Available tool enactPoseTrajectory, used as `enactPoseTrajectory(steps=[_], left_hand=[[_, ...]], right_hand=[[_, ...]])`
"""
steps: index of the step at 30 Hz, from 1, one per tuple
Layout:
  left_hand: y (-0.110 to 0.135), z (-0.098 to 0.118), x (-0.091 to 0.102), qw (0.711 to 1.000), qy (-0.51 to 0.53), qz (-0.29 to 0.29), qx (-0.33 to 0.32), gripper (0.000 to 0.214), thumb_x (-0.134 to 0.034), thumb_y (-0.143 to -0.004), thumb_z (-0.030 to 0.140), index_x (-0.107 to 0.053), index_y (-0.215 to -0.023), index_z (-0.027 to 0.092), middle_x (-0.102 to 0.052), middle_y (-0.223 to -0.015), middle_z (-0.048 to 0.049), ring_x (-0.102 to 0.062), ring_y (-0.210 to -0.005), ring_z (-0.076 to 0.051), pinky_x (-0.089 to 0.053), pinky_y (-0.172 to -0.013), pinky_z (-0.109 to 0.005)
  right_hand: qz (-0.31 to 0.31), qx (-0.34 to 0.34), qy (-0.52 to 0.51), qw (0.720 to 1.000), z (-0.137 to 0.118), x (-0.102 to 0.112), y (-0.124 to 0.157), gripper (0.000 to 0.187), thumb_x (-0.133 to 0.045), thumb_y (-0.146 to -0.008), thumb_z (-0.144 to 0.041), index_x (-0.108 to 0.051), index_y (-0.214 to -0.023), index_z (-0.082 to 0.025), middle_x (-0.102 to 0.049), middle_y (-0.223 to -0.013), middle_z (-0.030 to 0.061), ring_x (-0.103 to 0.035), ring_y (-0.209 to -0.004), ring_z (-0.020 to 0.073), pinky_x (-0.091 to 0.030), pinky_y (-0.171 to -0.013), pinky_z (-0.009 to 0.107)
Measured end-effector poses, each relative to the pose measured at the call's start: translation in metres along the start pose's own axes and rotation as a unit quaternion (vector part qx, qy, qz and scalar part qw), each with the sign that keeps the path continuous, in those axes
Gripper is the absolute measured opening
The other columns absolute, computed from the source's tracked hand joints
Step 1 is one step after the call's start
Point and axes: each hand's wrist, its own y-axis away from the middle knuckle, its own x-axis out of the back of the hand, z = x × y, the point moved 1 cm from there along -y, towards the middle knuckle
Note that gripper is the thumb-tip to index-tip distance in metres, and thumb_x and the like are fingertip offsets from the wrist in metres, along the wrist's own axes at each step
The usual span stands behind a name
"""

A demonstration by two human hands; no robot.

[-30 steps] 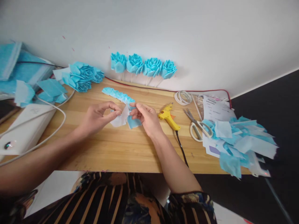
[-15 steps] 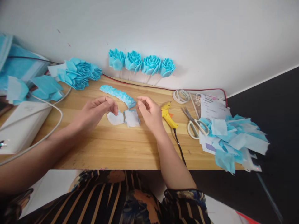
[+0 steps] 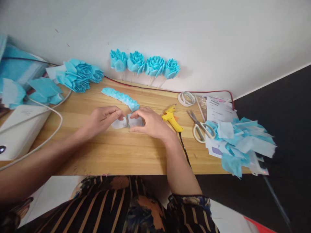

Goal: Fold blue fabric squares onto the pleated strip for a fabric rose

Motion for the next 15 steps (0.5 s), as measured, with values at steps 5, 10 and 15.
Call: enactPoseTrajectory(steps=[5, 10, 15], left_hand=[[-0.0001, -0.0051, -0.0016, 0.996, -0.090, -0.011, -0.006, 0.034, -0.047, -0.098, 0.034, -0.068, -0.079, 0.017, -0.070, -0.072, -0.0022, -0.058, -0.064, -0.014, -0.039, -0.061, -0.026], [-0.0002, -0.0084, -0.0036, 0.996, -0.087, 0.001, -0.030, 0.031, -0.049, -0.099, 0.031, -0.069, -0.079, 0.018, -0.069, -0.071, -0.0016, -0.058, -0.063, -0.014, -0.041, -0.061, -0.026], [-0.0011, -0.0058, -0.0029, 0.989, -0.045, 0.101, -0.103, 0.024, -0.052, -0.098, 0.029, -0.072, -0.089, 0.019, -0.075, -0.095, -0.0072, -0.068, -0.092, -0.021, -0.050, -0.087, -0.036]], right_hand=[[-0.019, 0.029, 0.106, 0.994, -0.0085, 0.0007, 0.0019, 0.031, -0.079, -0.081, -0.028, -0.066, -0.109, -0.021, -0.069, -0.118, 0.0097, -0.059, -0.116, 0.0298, -0.046, -0.099, 0.045], [0.097, -0.004, 0.049, 0.994, -0.0014, 0.0026, 0.0014, 0.010, -0.061, -0.090, -0.016, -0.066, -0.083, -0.021, -0.072, -0.088, 0.0030, -0.065, -0.089, 0.0205, -0.048, -0.085, 0.036], [0.236, -0.088, -0.113, 0.961, -0.0017, 0.0051, 0.0018, 0.008, -0.062, -0.089, -0.023, -0.068, -0.085, -0.021, -0.071, -0.081, -0.0014, -0.061, -0.071, 0.0128, -0.047, -0.067, 0.028]])
